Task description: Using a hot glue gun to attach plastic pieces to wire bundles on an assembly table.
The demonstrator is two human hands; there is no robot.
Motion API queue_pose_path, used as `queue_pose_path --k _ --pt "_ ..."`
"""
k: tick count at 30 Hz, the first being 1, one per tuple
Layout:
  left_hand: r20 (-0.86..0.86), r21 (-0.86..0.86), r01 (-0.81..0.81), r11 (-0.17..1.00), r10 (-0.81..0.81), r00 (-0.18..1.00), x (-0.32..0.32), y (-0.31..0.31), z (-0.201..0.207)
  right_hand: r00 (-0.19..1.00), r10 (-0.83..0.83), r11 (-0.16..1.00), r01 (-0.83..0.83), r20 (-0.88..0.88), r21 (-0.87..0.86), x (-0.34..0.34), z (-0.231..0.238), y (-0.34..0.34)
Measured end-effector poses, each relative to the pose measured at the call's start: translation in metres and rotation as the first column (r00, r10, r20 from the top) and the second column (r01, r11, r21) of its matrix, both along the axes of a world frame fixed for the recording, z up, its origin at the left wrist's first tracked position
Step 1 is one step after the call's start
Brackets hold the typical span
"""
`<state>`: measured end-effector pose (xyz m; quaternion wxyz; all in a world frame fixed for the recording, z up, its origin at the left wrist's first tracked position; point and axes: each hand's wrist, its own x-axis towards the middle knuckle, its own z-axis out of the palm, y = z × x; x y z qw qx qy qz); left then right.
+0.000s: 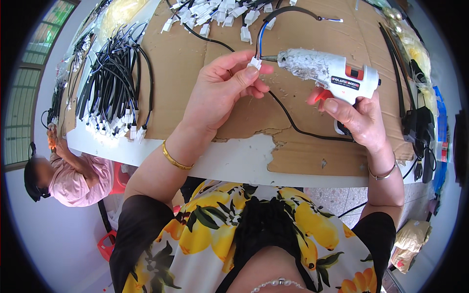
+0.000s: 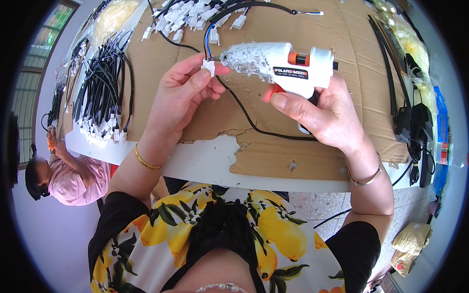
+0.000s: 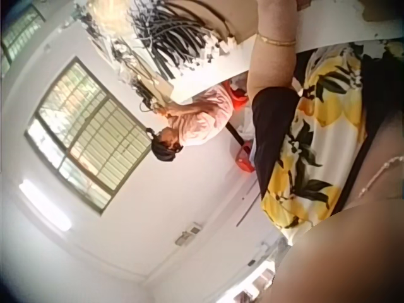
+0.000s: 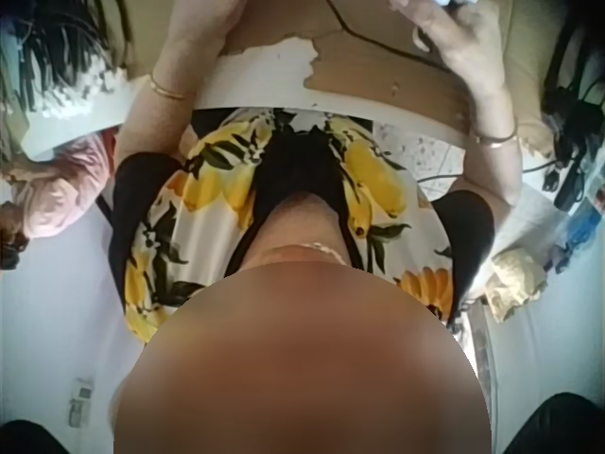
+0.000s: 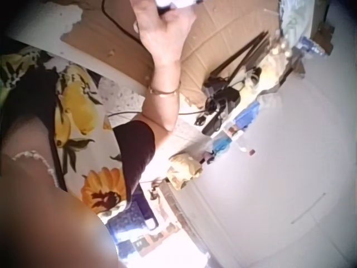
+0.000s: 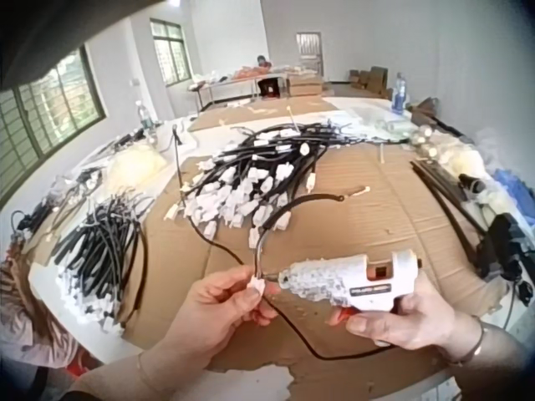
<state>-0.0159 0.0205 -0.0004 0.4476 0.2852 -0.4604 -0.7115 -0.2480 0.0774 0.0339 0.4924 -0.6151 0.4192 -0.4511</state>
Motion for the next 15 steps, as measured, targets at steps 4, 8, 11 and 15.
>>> queue_pose_path --k 4,8,11,15 --pt "0.023 -0.012 0.03 0.999 -0.029 0.999 0.001 0.0002 0.0011 0.999 -0.002 1.0 0.002 -0.047 0.0 -0.0004 0.0007 0.0004" --pt "0.051 -0.032 0.016 0.999 -0.014 0.999 0.0006 0.0005 0.0011 0.996 -0.023 1.0 0.022 -0.085 -0.014 0.0002 0.0024 0.0013" --pt "0.044 -0.04 0.003 0.999 -0.001 0.999 0.0008 0.0004 -0.0004 0.992 -0.033 0.998 0.026 -0.124 -0.058 -0.0011 0.0013 0.0012" --pt "0.054 -0.068 -0.015 0.998 0.018 0.998 0.0016 -0.0001 -0.001 0.994 -0.041 0.998 0.035 -0.1 -0.06 0.0002 0.0025 0.0024"
